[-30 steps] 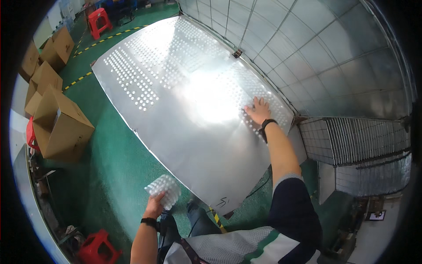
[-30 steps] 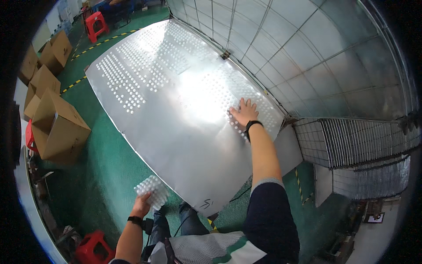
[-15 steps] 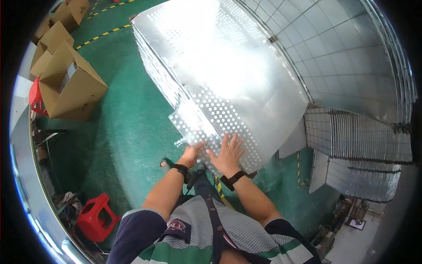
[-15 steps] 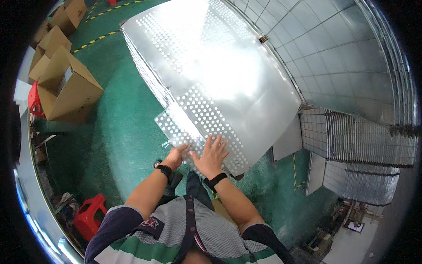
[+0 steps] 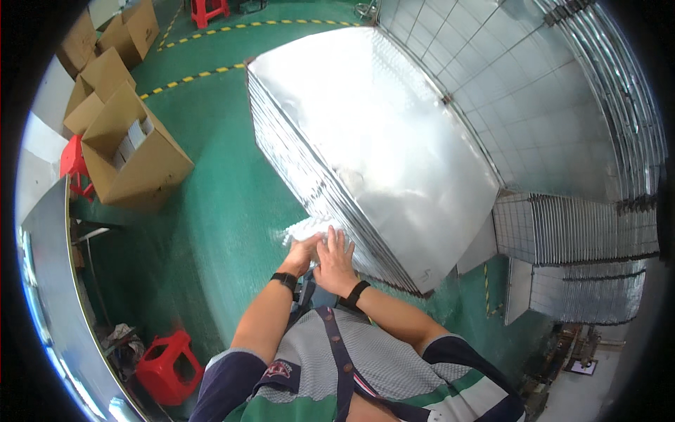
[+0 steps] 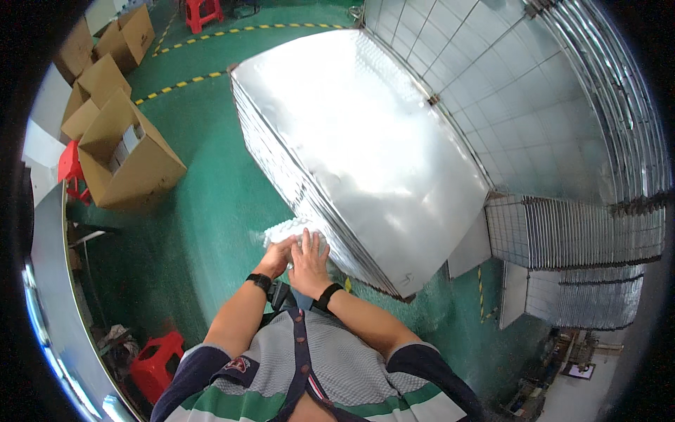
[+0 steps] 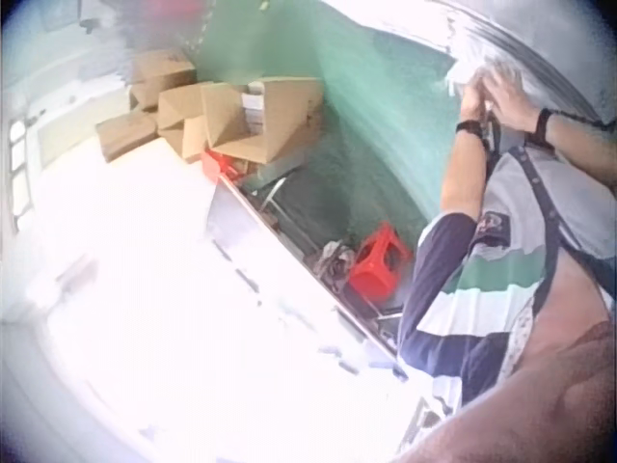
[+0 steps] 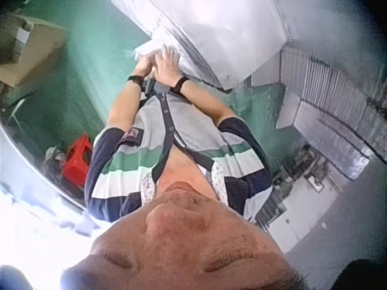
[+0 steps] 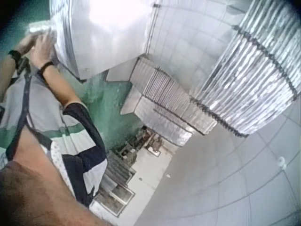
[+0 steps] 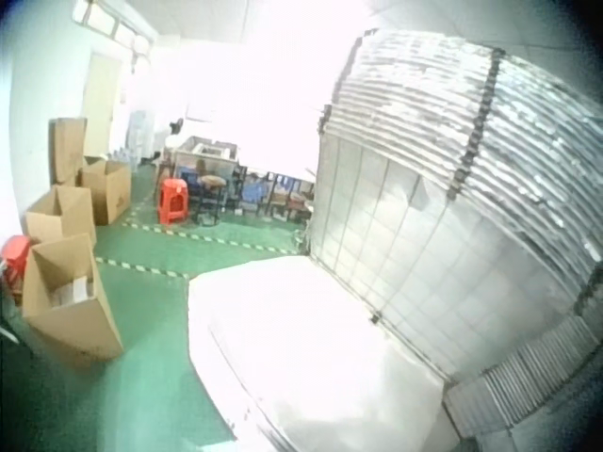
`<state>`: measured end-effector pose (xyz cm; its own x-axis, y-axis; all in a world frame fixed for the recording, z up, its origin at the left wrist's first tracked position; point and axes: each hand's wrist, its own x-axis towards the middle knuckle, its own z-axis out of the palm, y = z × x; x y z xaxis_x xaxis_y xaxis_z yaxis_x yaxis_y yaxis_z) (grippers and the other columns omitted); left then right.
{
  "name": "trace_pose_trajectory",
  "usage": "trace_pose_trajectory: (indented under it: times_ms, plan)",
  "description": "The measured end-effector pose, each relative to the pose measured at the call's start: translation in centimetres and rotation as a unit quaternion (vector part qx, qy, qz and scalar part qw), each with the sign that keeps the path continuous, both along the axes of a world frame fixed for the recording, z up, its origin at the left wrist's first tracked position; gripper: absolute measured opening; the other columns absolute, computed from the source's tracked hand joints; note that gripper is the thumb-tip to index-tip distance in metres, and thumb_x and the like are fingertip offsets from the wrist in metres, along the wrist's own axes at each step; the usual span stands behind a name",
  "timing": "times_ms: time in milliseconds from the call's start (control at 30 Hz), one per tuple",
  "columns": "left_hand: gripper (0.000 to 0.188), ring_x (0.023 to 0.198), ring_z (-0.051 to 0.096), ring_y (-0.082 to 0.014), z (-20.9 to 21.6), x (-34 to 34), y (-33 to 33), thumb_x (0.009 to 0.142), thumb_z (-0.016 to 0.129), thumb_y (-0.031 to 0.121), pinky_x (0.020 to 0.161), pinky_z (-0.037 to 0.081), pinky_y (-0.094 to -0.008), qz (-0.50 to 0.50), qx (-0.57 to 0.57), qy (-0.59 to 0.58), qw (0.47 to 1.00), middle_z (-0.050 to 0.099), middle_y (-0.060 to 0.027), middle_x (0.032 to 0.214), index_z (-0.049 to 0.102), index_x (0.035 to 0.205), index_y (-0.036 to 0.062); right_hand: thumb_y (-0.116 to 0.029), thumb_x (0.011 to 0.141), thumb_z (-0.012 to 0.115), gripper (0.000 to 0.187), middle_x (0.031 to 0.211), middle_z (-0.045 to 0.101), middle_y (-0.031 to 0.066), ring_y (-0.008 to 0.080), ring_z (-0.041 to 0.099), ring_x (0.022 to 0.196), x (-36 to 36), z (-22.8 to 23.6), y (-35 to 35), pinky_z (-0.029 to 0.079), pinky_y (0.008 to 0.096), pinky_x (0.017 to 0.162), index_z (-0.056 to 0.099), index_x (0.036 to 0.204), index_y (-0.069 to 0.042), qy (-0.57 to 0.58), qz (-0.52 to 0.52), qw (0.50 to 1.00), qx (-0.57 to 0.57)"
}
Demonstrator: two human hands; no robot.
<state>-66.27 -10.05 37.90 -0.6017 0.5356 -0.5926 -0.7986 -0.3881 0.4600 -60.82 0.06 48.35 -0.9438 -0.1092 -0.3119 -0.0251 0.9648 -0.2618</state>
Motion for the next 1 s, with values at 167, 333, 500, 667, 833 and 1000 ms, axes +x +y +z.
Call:
trace_pose_trajectory:
  times_ms: [167, 333, 500, 667, 833, 1000]
  plan:
    - [0.043, 0.102, 0.054, -0.0245, 5.3, -6.4, -3.6, 0.085, 0.055, 0.029, 0.09, 0.04, -0.0396, 0.077, 0.061, -0.025, 0.995, 0.057, -0.0101, 0.111, 0.048, 0.118, 0.0026, -0.034, 0.079, 0.056, 0.076, 0.135, 0.018, 0.0327, 0.0478, 0.02, 0.125, -6.8, -2.4, 2.0, 0.016, 0.0505, 0.104, 0.021, 0.132, 0.009, 0.153, -0.073, 0.953, -0.251]
    - [0.05, 0.106, 0.052, -0.0259, 4.7, -12.9, -7.0, 0.086, 0.052, 0.036, 0.094, 0.037, -0.0409, 0.125, 0.012, -0.01, 0.992, 0.053, -0.011, 0.118, 0.044, 0.122, 0.0032, -0.047, 0.083, 0.048, 0.072, 0.131, 0.026, 0.0347, 0.0431, 0.03, 0.123, -20.7, 0.0, 4.5, 0.028, 0.0433, 0.101, 0.031, 0.127, 0.008, 0.029, 0.061, 0.961, -0.267]
    - [0.058, 0.116, 0.044, -0.0284, 4.5, -18.1, -9.3, 0.086, 0.05, 0.043, 0.099, 0.032, -0.0439, 0.142, -0.073, -0.011, 0.987, 0.046, -0.012, 0.127, 0.037, 0.129, 0.0058, -0.055, 0.081, 0.046, 0.079, 0.14, 0.013, 0.0294, 0.0427, 0.012, 0.13, -37.1, -0.8, 13.4, 0.018, 0.0568, 0.101, 0.024, 0.135, -0.003, 0.103, -0.089, 0.985, -0.103]
    - [0.059, 0.11, 0.05, -0.0273, 2.4, -22.4, -8.5, 0.087, 0.049, 0.044, 0.095, 0.039, -0.0412, 0.178, -0.101, 0.007, 0.979, 0.048, -0.0129, 0.124, 0.036, 0.128, 0.0023, -0.062, 0.076, 0.048, 0.088, 0.14, 0.01, 0.0276, 0.0491, 0.007, 0.128, -41.4, -0.7, 16.6, 0.014, 0.0654, 0.096, 0.018, 0.138, -0.008, -0.007, -0.065, 0.996, 0.063]
    - [0.058, 0.109, 0.05, -0.0262, -0.9, -25.0, -7.0, 0.087, 0.05, 0.043, 0.095, 0.038, -0.0416, 0.115, -0.077, 0.019, 0.99, 0.05, -0.0124, 0.121, 0.038, 0.126, 0.0022, -0.058, 0.076, 0.05, 0.089, 0.14, 0.011, 0.0288, 0.0515, 0.007, 0.126, -37.9, -0.6, 12.6, 0.013, 0.067, 0.095, 0.018, 0.138, -0.004, 0.011, -0.041, 0.998, 0.037]
    - [0.053, 0.106, 0.051, -0.0256, 0.3, -25.6, -6.4, 0.082, 0.062, 0.025, 0.093, 0.039, -0.0409, 0.096, -0.116, -0.01, 0.989, 0.052, -0.0107, 0.118, 0.04, 0.124, 0.0007, -0.06, 0.072, 0.054, 0.094, 0.14, 0.009, 0.0286, 0.0518, 0.004, 0.127, -32.1, -0.7, 2.7, 0.012, 0.0676, 0.094, 0.017, 0.138, -0.004, 0.002, -0.032, 0.999, 0.024]
